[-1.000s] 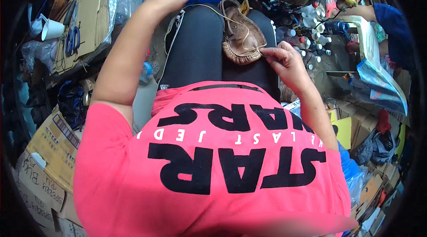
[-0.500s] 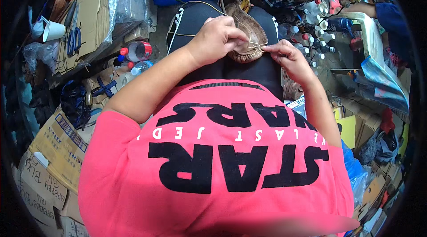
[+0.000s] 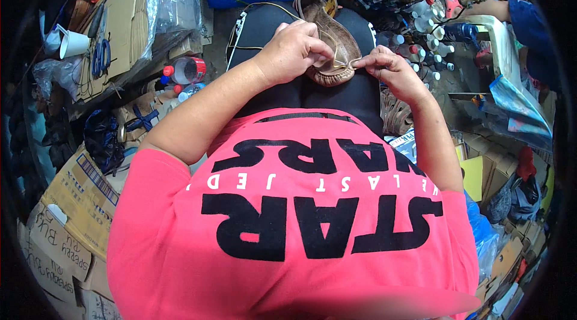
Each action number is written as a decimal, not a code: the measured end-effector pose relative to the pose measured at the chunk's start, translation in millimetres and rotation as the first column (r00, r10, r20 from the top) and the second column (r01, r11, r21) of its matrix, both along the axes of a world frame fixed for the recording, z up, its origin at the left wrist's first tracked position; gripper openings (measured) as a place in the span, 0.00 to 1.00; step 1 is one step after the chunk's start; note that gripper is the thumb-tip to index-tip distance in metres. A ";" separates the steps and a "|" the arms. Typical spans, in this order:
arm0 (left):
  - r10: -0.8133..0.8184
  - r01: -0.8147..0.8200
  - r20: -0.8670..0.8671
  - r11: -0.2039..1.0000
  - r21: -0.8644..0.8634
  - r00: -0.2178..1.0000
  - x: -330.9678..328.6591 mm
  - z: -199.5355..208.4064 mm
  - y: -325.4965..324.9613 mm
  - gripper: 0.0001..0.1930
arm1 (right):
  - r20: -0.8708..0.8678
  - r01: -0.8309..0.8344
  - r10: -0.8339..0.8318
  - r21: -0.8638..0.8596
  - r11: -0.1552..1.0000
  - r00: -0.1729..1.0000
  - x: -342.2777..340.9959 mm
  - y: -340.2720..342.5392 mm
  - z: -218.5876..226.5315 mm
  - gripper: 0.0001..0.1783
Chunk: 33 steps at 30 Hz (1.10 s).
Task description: Stitch the leather upper of a shoe by hand using a needle and thread.
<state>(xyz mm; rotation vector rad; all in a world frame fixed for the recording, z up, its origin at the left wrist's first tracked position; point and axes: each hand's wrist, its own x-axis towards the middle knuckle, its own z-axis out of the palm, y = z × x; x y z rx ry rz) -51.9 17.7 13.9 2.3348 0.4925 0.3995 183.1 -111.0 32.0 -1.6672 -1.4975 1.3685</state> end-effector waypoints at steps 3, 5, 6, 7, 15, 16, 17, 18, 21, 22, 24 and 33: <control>-0.006 0.006 -0.004 1.000 -0.011 1.000 -0.2 0.0 0.1 0.05 | -0.003 0.002 -0.002 -0.011 1.000 1.000 -0.1 0.1 0.2 0.17; -0.010 0.010 -0.001 1.000 -0.023 1.000 0.0 0.2 -0.1 0.05 | -0.028 -0.003 0.003 0.002 1.000 1.000 -0.7 0.2 0.3 0.17; -0.009 0.009 0.042 1.000 0.006 0.999 -0.1 0.5 -0.5 0.06 | -0.022 0.006 -0.006 0.003 1.000 1.000 -1.0 0.2 0.4 0.17; -0.009 0.006 0.084 0.999 0.035 0.996 0.2 0.8 -0.9 0.07 | -0.037 -0.002 0.002 0.010 1.000 0.999 -1.3 0.1 0.5 0.17; -0.059 0.063 0.132 0.997 -0.032 0.990 10.1 -7.3 -1.7 0.06 | -0.099 0.018 -0.018 0.002 1.000 0.995 -0.1 -2.0 -2.0 0.19; -0.084 0.093 0.149 0.994 -0.059 0.985 13.0 -9.1 0.5 0.06 | -0.106 0.017 -0.018 -0.006 1.000 0.994 0.2 -1.3 -2.9 0.19; -0.081 0.090 0.145 0.994 -0.056 0.986 16.3 -10.4 3.3 0.06 | -0.113 0.012 -0.014 -0.018 1.000 0.993 0.6 0.1 -4.0 0.19; -0.124 0.135 0.147 0.988 -0.068 0.981 19.9 -11.1 7.2 0.06 | -0.104 0.013 -0.017 -0.036 0.999 0.994 1.1 1.8 -4.9 0.19; -0.216 0.223 0.142 0.974 -0.038 0.966 29.3 -8.0 17.6 0.06 | -0.096 -0.027 0.025 -0.016 1.000 0.995 2.0 8.1 -6.2 0.17; -0.267 0.267 0.154 0.963 0.025 0.951 31.9 -5.4 19.4 0.06 | -0.122 -0.040 0.040 0.003 0.999 0.992 2.1 9.5 -5.7 0.17; -0.313 0.301 0.136 0.948 0.108 0.940 33.2 0.7 17.2 0.06 | -0.019 -0.065 0.065 0.004 0.998 0.998 1.6 9.9 -3.4 0.17; 0.056 -0.056 0.031 0.998 0.023 0.998 -6.9 12.5 -10.1 0.07 | -0.059 0.140 -0.137 0.049 0.989 0.989 -13.7 -12.1 2.4 0.15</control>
